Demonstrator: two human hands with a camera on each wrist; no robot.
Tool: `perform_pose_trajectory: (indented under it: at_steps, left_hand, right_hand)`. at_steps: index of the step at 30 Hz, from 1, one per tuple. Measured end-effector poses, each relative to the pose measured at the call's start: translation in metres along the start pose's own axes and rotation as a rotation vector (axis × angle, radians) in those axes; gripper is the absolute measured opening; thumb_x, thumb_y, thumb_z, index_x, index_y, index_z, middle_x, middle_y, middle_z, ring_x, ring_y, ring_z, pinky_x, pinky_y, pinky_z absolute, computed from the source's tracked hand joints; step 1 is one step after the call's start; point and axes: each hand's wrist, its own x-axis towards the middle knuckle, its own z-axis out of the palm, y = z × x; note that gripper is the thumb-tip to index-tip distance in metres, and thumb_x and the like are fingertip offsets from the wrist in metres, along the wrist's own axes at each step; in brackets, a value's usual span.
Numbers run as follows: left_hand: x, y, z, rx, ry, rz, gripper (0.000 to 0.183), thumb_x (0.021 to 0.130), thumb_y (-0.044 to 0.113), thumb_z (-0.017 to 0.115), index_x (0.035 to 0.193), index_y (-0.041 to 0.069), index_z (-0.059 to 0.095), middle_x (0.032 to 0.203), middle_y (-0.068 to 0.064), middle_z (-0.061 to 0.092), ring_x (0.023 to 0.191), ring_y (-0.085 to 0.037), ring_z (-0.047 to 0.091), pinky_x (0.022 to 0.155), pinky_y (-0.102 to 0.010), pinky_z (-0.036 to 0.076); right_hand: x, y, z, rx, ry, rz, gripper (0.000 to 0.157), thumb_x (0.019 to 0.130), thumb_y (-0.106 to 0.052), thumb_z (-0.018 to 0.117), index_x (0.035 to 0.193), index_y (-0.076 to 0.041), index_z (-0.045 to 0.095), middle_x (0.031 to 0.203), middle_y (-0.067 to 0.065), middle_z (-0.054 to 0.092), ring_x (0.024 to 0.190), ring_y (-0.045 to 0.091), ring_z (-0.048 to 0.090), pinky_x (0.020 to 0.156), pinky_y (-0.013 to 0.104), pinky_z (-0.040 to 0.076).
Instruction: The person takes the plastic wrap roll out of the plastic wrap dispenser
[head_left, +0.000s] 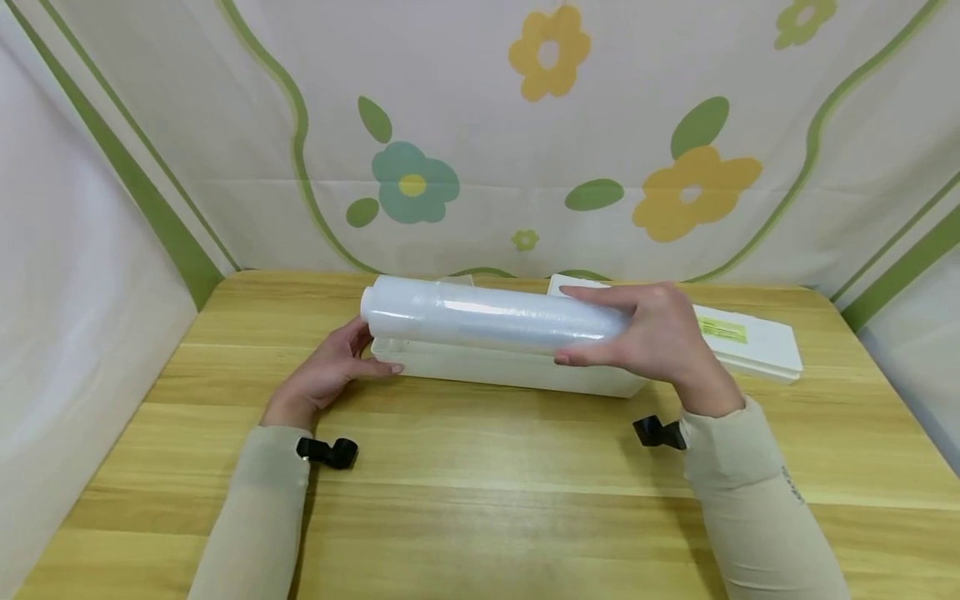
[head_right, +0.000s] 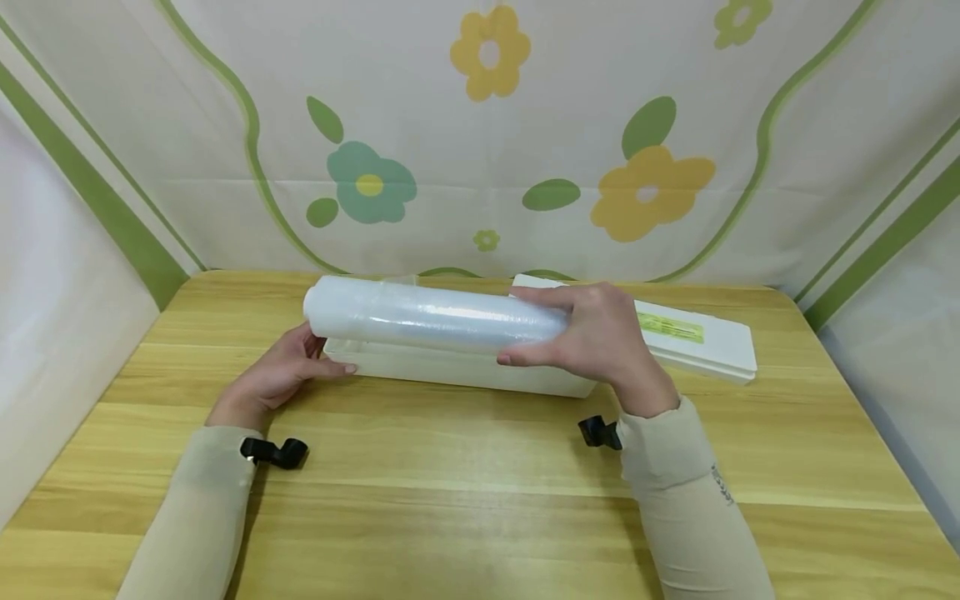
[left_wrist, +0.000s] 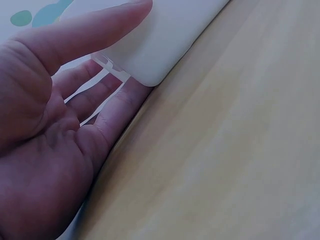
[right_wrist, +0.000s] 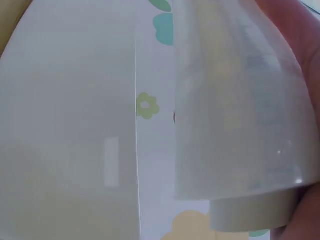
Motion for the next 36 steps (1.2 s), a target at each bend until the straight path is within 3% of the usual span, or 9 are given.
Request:
perform_pose_trajectory:
  at_steps: [6,8,12,16,20,27,32,36]
  left_hand:
    - [0.001,0.000,0.003,-0.005,0.002,-0.004,0.085,0.084,0.001,0.088,0.159,0.017,0.049,0.157,-0.002,0.052,0.159,-0.025,0.028,0.133,-0.057,0.016]
    - [0.002,0.000,0.004,-0.007,-0.003,0.000,0.087,0.085,0.001,0.088,0.160,0.020,0.049,0.157,-0.001,0.052,0.157,-0.024,0.030,0.131,-0.050,0.022]
    - [0.002,0.000,0.002,-0.013,-0.018,0.014,0.100,0.086,-0.006,0.084,0.169,0.022,0.036,0.166,-0.005,0.044,0.158,-0.025,0.031,0.119,-0.027,0.039]
    - [0.001,0.001,-0.001,-0.005,-0.021,0.016,0.106,0.087,-0.008,0.082,0.173,0.020,0.026,0.173,-0.010,0.035,0.159,-0.030,0.029,0.107,-0.013,0.044]
    - [0.001,0.002,-0.001,0.009,-0.013,-0.010,0.106,0.087,0.000,0.086,0.172,0.026,0.029,0.173,-0.006,0.037,0.160,-0.028,0.030,0.110,-0.016,0.042]
    - [0.001,0.003,0.000,0.001,-0.006,-0.029,0.107,0.086,0.003,0.089,0.172,0.029,0.029,0.173,-0.001,0.037,0.162,-0.025,0.028,0.115,-0.020,0.039]
    - [0.001,0.002,0.000,-0.006,-0.003,-0.031,0.108,0.086,0.002,0.089,0.172,0.029,0.029,0.172,-0.002,0.038,0.161,-0.025,0.029,0.110,-0.014,0.042]
    - [0.001,0.002,0.000,-0.008,-0.002,-0.026,0.108,0.086,0.001,0.089,0.172,0.028,0.029,0.172,-0.004,0.039,0.161,-0.026,0.030,0.109,-0.014,0.042]
  right_hand:
    - [-0.008,0.006,0.001,-0.018,0.090,-0.205,0.073,0.047,-0.045,0.107,0.115,-0.028,0.087,0.096,-0.003,0.085,0.070,0.016,0.076,0.059,0.017,0.045]
    - [-0.012,0.009,0.000,-0.029,0.125,-0.275,0.071,0.050,-0.053,0.105,0.113,-0.026,0.087,0.097,-0.004,0.085,0.074,0.019,0.079,0.061,0.017,0.048]
    - [-0.023,0.014,-0.004,-0.054,0.170,-0.380,0.067,0.064,-0.071,0.094,0.112,-0.024,0.088,0.099,-0.003,0.085,0.081,0.022,0.082,0.068,0.016,0.054]
    - [-0.034,0.019,-0.008,-0.110,0.197,-0.447,0.070,0.076,-0.081,0.079,0.111,-0.021,0.088,0.098,0.001,0.085,0.081,0.025,0.083,0.067,0.023,0.059]
    - [-0.047,0.024,-0.013,-0.150,0.211,-0.474,0.071,0.078,-0.083,0.075,0.108,-0.020,0.088,0.093,0.004,0.085,0.076,0.026,0.082,0.059,0.034,0.057]
    - [-0.064,0.030,-0.018,-0.142,0.246,-0.475,0.068,0.075,-0.081,0.081,0.107,-0.022,0.089,0.089,0.007,0.084,0.073,0.029,0.080,0.074,0.022,0.060]
    - [-0.073,0.034,-0.022,-0.168,0.242,-0.474,0.068,0.076,-0.082,0.079,0.106,-0.022,0.089,0.091,0.009,0.084,0.072,0.032,0.080,0.069,0.029,0.061]
    - [-0.081,0.038,-0.023,-0.180,0.251,-0.467,0.069,0.076,-0.084,0.077,0.103,-0.022,0.089,0.089,0.009,0.084,0.071,0.032,0.080,0.075,0.023,0.060]
